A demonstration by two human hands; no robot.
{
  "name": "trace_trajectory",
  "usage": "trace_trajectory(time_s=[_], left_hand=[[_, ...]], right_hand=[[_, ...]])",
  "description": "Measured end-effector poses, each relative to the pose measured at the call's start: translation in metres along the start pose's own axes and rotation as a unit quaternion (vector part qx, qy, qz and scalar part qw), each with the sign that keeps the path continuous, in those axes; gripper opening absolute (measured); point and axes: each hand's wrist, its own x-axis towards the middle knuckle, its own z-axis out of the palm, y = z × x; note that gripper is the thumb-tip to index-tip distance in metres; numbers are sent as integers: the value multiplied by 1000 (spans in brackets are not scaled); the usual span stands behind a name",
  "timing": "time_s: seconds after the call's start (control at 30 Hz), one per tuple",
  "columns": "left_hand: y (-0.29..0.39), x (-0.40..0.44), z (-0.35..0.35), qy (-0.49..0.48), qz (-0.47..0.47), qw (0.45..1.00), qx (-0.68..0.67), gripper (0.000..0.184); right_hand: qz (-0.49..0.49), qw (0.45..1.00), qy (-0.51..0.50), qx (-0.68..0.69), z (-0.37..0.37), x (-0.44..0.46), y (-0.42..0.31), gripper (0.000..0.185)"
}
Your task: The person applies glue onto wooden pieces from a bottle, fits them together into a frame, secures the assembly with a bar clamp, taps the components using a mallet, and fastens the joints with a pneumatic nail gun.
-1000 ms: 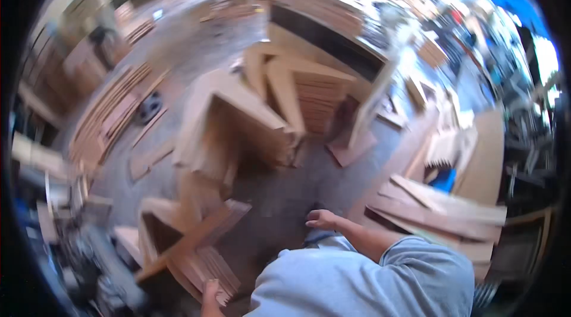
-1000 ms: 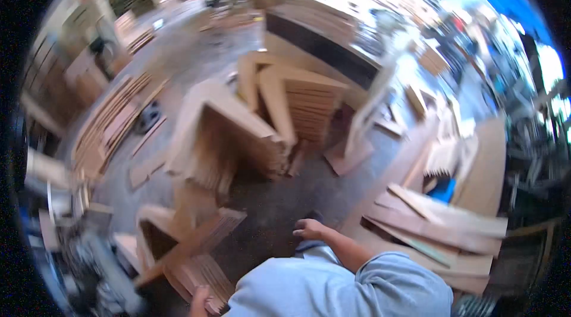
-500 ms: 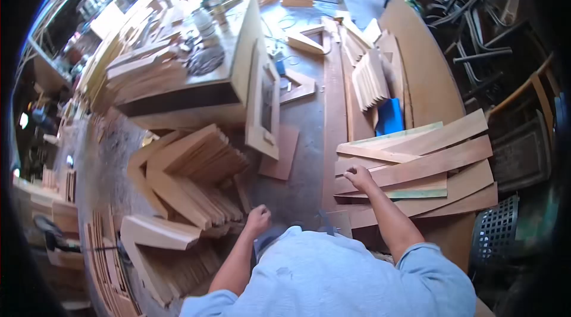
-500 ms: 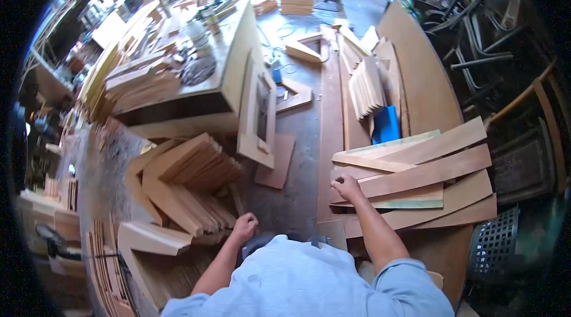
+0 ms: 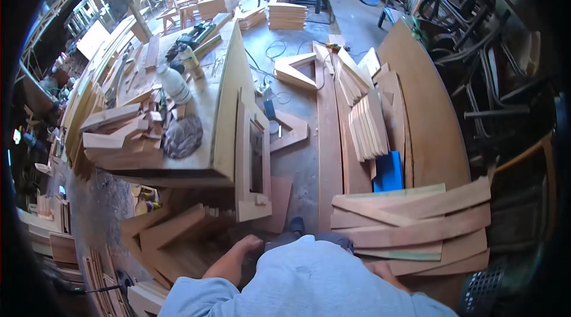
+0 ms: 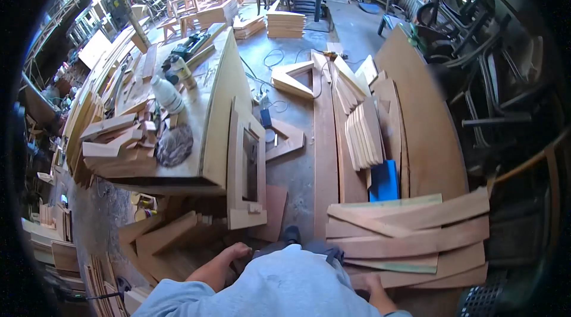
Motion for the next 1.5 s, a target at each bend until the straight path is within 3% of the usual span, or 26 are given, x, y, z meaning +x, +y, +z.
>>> trace_trajectory(time_s=[0.07, 0.13, 0.27, 0.33, 0.37, 0.53, 0.57, 0.63, 0.77, 0.83, 0.87, 0.9, 0.93, 1.0, 1.03, 1.07, 1.1, 1.13, 1.17, 1.2, 1.23, 1.27, 1.3, 1.37, 1.43, 1.5], left_hand=[[18, 39, -19, -2, -7, 1000, -16, 29], [48, 89, -36, -11, -15, 1000, -23, 26], [118, 217, -81, -28, -31, 998, -54, 19], [154, 278, -104, -26, -42, 996, -70, 16], [171, 306, -115, -23, -47, 996, -76, 15], [199, 399, -194, 9, -21, 1000, -5, 15], [206, 413, -217, 41, -14, 999, -8, 18], [216, 436, -251, 103, -1, 994, -22, 25], [255, 468, -302, 179, -46, 982, -44, 33], [170, 507, -292, 180, 289, 924, -175, 35], [193, 516, -304, 182, 288, 924, -176, 35], [214, 520, -313, 146, 76, 986, -12, 34], [234, 532, -323, 97, -141, 973, 153, 34], [230, 577, -328, -5, -285, 957, 54, 37], [216, 592, -326, -4, -279, 959, 53, 37], [202, 603, -329, 104, -38, 993, 46, 40], [198, 623, -342, 202, 204, 957, 35, 43], [224, 663, -380, 204, 212, 955, 33, 43], [258, 704, -420, 90, -19, 993, 70, 44], [281, 732, -442, -39, -253, 962, 98, 46], [258, 779, -462, -73, -71, 938, 331, 37], [226, 822, -482, -93, 116, 831, 537, 29], [235, 824, -496, -92, 107, 835, 532, 29], [317, 910, -568, 76, 9, 926, 371, 32], [373, 947, -617, 244, -87, 949, 181, 35], [473, 940, -679, 246, -53, 960, 119, 33]], right_hand=[[189, 979, -12, -80, 71, 71, -14, 32], [374, 915, -15, -150, 167, 133, -53, 29], [689, 669, -29, -278, 109, 156, -76, 23], [651, 733, -78, -183, 93, 189, 0, 22], [651, 732, -83, -182, 90, 225, 27, 22], [566, 736, -147, -341, 77, 465, 126, 22], [544, 736, -156, -371, 105, 534, 144, 22], [555, 781, -62, -278, 146, 673, 93, 23], [323, 932, -67, -151, 225, 881, 29, 19], [293, 948, -65, -107, 257, 958, 32, 22], [293, 948, -67, -108, 270, 990, 26, 22], [281, 948, -100, -108, 280, 1017, 21, 26], [269, 948, -130, -108, 289, 1042, 20, 32], [274, 939, -148, -142, 291, 1079, 59, 33], [265, 941, -146, -153, 283, 1089, 93, 31], [269, 928, -146, -214, 273, 1091, 123, 32], [275, 910, -144, -274, 263, 1094, 152, 32], [268, 912, -140, -278, 276, 1112, 115, 32], [280, 906, -141, -285, 281, 1131, 108, 32], [299, 895, -147, -297, 276, 1139, 104, 32], [319, 881, -160, -312, 269, 1145, 100, 31], [335, 868, -175, -321, 270, 1154, 88, 31], [351, 859, -186, -323, 283, 1168, 85, 30], [376, 845, -204, -320, 304, 1193, 80, 30], [399, 829, -224, -322, 316, 1222, 71, 29], [416, 814, -243, -324, 334, 1258, 81, 28]])
